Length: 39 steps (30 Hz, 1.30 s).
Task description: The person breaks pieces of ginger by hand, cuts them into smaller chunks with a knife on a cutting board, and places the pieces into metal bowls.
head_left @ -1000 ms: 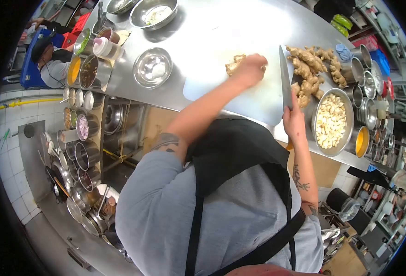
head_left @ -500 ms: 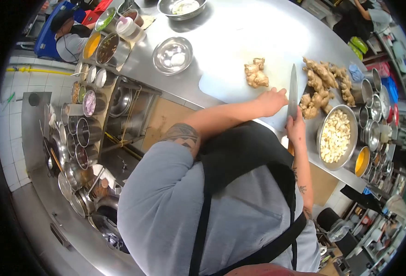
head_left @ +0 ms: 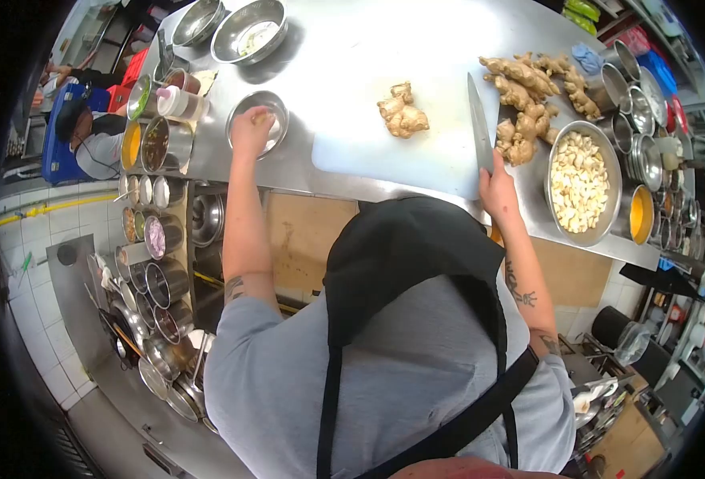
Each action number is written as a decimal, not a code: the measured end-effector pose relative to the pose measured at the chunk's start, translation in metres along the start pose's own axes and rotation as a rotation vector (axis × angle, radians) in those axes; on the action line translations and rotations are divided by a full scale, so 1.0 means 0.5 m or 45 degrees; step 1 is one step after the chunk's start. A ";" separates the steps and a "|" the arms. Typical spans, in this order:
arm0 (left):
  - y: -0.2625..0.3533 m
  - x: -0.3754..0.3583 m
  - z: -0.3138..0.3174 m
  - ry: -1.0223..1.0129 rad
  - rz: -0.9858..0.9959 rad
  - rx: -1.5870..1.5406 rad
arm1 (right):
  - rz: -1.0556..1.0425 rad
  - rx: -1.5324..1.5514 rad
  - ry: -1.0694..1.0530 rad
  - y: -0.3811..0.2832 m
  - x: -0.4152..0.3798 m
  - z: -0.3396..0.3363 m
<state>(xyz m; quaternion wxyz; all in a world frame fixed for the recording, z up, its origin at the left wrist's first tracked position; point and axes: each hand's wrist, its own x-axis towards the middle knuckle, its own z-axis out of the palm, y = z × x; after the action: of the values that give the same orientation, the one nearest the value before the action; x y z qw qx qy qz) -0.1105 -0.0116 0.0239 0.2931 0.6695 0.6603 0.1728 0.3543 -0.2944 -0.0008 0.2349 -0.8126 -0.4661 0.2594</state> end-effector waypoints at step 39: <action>0.298 -0.152 0.282 -0.126 0.587 -0.698 | -0.325 0.014 -0.562 -0.245 -0.080 -0.131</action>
<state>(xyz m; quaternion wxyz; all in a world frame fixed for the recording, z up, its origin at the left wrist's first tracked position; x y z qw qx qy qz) 0.0883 -0.1031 0.0198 0.4467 0.7049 0.4059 0.3726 0.3012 -0.2830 0.1333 0.1629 -0.6694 -0.6035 0.4013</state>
